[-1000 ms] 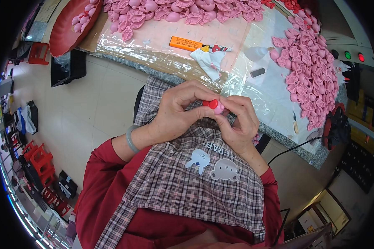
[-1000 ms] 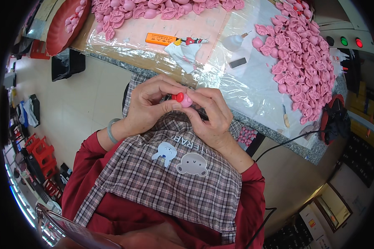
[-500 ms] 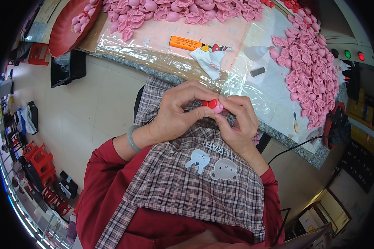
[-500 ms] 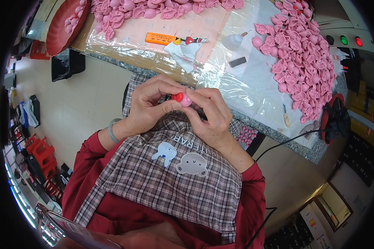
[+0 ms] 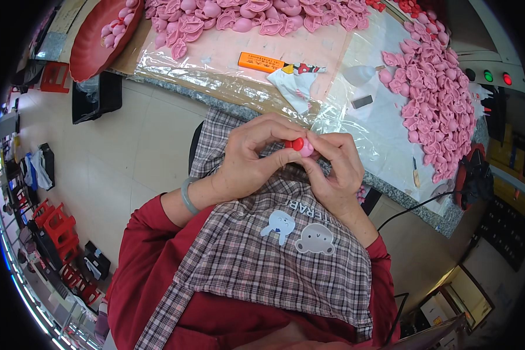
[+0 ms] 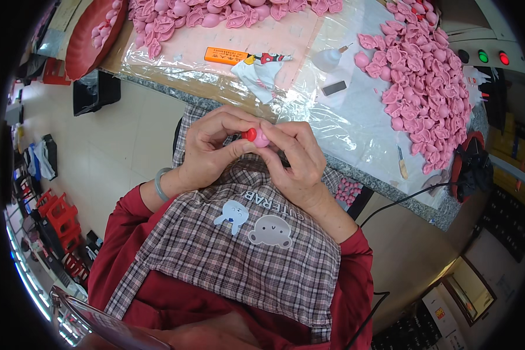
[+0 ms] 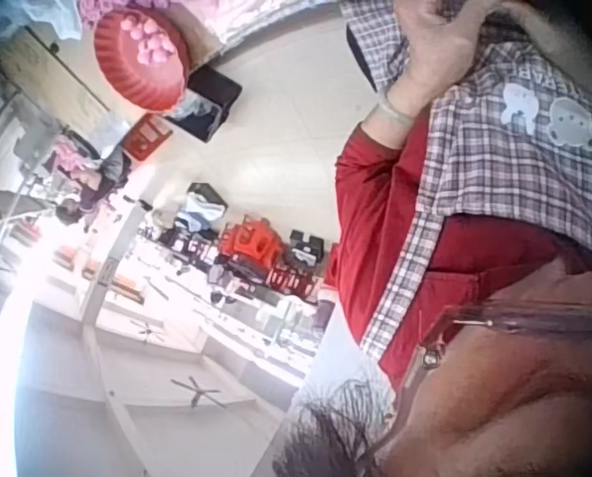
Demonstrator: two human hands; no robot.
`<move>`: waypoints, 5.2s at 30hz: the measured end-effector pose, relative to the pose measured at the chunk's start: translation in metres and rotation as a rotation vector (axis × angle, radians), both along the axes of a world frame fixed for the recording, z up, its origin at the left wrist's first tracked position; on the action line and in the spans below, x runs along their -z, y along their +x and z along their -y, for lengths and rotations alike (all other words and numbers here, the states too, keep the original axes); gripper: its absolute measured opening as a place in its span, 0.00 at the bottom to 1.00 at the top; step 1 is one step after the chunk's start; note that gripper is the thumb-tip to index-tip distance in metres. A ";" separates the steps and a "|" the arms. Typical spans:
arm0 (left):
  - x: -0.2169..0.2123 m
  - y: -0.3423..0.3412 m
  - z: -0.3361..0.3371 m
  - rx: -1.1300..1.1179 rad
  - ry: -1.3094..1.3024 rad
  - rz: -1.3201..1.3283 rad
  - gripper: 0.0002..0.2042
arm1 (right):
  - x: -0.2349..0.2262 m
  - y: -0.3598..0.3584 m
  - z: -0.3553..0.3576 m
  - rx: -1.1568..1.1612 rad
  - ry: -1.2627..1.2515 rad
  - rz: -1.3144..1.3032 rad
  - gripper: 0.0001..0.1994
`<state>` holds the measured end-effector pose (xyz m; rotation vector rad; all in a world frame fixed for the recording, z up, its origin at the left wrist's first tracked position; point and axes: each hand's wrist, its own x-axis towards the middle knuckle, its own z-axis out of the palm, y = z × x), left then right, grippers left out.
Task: The recorder is assembling small pink plastic toy components by applying glue and joining parts at a workbench.
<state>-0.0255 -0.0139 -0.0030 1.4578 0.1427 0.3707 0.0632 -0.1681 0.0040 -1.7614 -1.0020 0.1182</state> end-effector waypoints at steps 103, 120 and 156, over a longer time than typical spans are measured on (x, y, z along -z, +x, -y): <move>-0.005 -0.009 -0.013 0.111 -0.327 -0.177 0.16 | 0.010 0.000 -0.009 -0.025 0.098 0.135 0.10; -0.003 -0.009 -0.007 0.126 -0.373 -0.219 0.14 | 0.012 0.001 -0.003 -0.055 0.073 0.126 0.12; -0.002 -0.004 -0.010 0.070 -0.293 -0.147 0.12 | 0.011 0.006 -0.012 -0.030 0.147 0.153 0.15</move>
